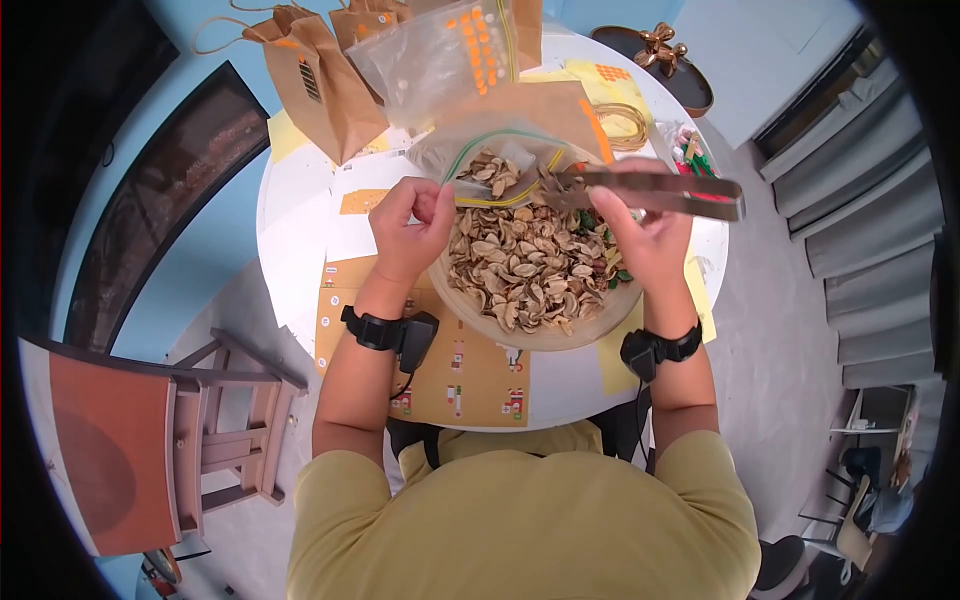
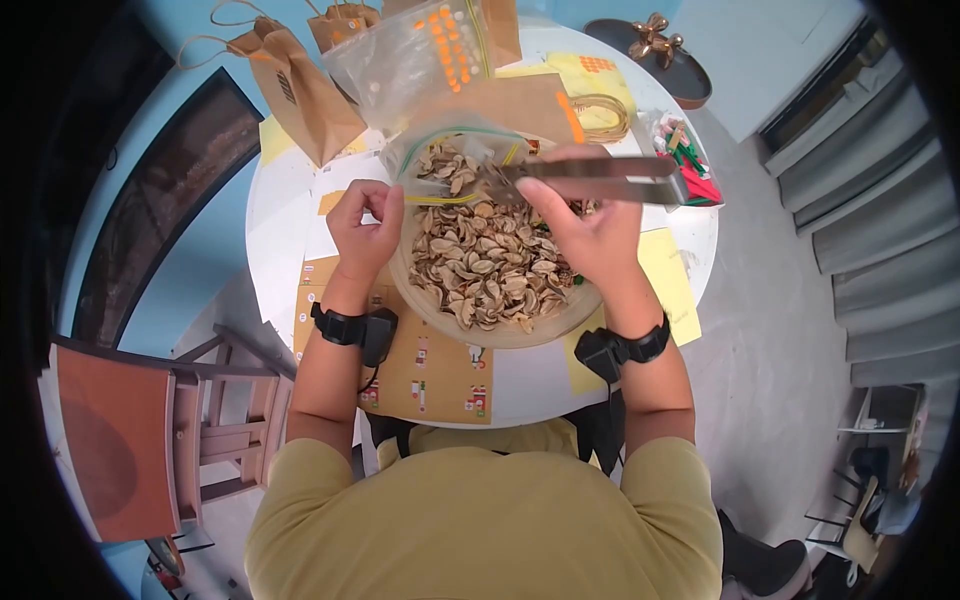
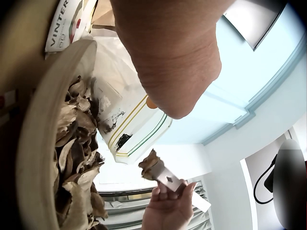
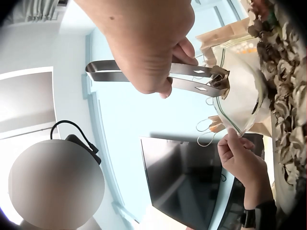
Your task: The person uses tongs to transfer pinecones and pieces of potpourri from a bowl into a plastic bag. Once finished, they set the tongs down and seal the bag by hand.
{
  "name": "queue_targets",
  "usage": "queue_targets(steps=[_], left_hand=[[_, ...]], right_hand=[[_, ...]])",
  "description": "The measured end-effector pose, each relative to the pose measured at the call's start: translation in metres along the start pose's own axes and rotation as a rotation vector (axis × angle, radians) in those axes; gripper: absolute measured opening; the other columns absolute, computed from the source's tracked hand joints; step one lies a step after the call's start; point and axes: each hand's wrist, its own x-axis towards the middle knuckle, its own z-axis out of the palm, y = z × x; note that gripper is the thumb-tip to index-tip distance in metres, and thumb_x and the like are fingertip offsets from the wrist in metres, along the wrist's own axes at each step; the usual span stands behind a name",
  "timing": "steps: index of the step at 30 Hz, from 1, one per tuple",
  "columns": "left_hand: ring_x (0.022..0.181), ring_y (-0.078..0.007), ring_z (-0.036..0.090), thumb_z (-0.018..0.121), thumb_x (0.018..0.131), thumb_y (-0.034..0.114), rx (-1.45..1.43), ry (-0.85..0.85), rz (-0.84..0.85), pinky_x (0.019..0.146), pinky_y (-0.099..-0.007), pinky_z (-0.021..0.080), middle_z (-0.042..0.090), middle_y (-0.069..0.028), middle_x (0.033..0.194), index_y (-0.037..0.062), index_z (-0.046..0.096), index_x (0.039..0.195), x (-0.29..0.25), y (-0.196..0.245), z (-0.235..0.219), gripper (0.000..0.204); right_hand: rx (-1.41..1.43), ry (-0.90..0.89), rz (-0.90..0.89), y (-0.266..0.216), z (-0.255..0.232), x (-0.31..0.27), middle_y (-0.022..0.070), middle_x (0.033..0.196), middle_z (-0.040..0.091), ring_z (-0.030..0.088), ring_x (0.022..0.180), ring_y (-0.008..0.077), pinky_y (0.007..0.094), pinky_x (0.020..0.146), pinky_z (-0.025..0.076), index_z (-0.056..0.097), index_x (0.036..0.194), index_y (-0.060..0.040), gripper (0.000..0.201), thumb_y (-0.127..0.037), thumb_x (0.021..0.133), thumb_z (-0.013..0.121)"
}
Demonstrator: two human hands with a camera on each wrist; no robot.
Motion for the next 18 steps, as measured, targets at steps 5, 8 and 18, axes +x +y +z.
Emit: queue_targets(steps=[5,8,18], left_hand=[[0.043,-0.0033,0.044,0.068,0.078,0.004,-0.006,0.003,-0.009,0.042,-0.0173,0.036,0.05,0.001,0.053,0.004,0.055,0.07,0.0,0.0,0.0,0.015],[0.043,-0.0036,0.044,0.068,0.078,0.004,-0.019,0.001,-0.021,0.042,-0.0175,0.036,0.05,0.001,0.053,0.0041,0.055,0.07,0.0,0.0,0.0,0.015],[0.043,-0.0045,0.044,0.068,0.077,0.004,-0.021,-0.005,-0.011,0.042,-0.0179,0.035,0.05,0.0005,0.053,0.0048,0.055,0.07,0.0,0.0,-0.001,0.015]], right_hand=[[-0.002,-0.061,-0.088,-0.008,0.025,0.02,0.0057,0.085,0.063,0.061,0.077,0.0119,0.0244,0.07,0.048,0.06,0.092,0.0003,0.027,-0.009,0.073,0.075],[-0.003,-0.025,-0.121,-0.007,0.021,0.017,0.005,0.085,0.062,0.06,0.076,0.0106,0.0228,0.069,0.048,0.059,0.093,0.0005,0.026,-0.009,0.074,0.074],[-0.059,-0.057,0.105,0.004,-0.025,-0.03,0.0048,0.086,0.063,0.061,0.075,0.0096,0.0237,0.07,0.048,0.059,0.093,-0.0002,0.026,-0.005,0.072,0.075]])
